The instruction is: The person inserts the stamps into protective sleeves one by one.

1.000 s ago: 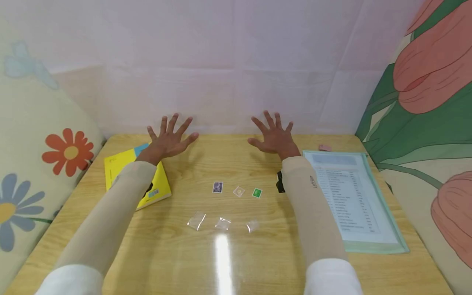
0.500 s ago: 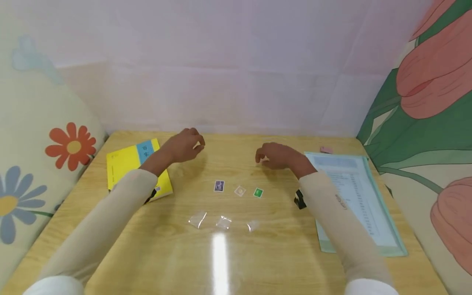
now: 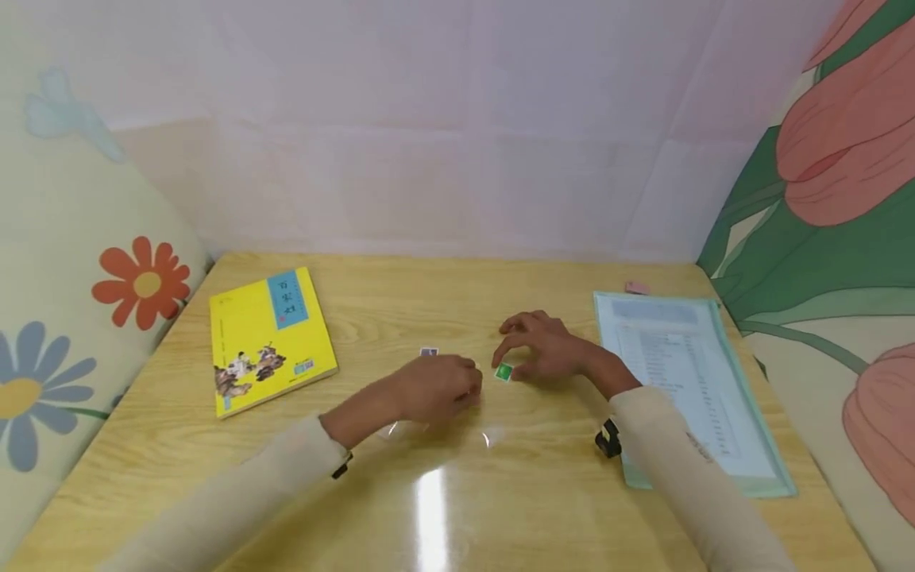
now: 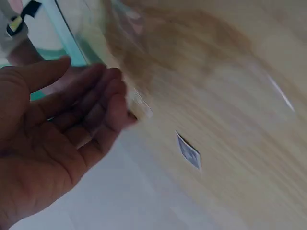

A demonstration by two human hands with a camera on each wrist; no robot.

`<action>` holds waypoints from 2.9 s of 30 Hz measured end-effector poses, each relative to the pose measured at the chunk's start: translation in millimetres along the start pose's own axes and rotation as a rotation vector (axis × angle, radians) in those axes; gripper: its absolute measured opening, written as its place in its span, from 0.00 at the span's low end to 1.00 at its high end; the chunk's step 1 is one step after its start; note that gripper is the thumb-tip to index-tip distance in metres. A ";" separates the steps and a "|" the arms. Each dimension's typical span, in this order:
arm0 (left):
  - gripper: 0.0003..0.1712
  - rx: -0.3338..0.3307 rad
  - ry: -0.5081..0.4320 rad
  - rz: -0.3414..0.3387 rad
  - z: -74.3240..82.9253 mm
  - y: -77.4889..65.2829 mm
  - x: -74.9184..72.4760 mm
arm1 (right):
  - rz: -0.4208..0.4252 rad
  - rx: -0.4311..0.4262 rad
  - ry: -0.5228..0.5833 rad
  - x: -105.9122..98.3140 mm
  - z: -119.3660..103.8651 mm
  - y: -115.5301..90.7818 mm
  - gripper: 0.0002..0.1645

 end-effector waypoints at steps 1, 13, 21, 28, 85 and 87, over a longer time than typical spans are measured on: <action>0.10 -0.019 -0.003 -0.027 8.6 3.1 4.9 | 0.017 -0.003 0.000 1.4 0.2 -0.2 0.14; 0.05 -0.162 0.215 0.061 64.7 21.2 45.5 | 0.077 0.027 0.057 10.7 -4.4 1.6 0.07; 0.04 -0.172 -0.411 0.289 35.4 7.4 33.8 | 0.044 0.050 0.457 3.5 -17.9 1.4 0.02; 0.05 -0.195 -0.866 0.619 6.8 -6.2 13.9 | 0.372 0.053 0.674 -17.4 -40.9 -16.9 0.07; 0.07 -0.188 -0.893 0.983 -7.0 -22.0 0.3 | 0.794 -0.027 0.415 -25.3 -105.7 -19.4 0.09; 0.08 -0.191 -0.885 0.987 -7.4 -21.7 0.7 | 0.794 -0.031 0.403 -25.4 -105.8 -19.3 0.10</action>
Point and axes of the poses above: each hand's wrist, its own y-axis towards the middle knuckle, its own x-axis out of the palm, z = x × y, the point moved 2 cm from there along y, towards the middle knuckle, and after that the axes turned 13 degrees about x, right-handed, at the moved point
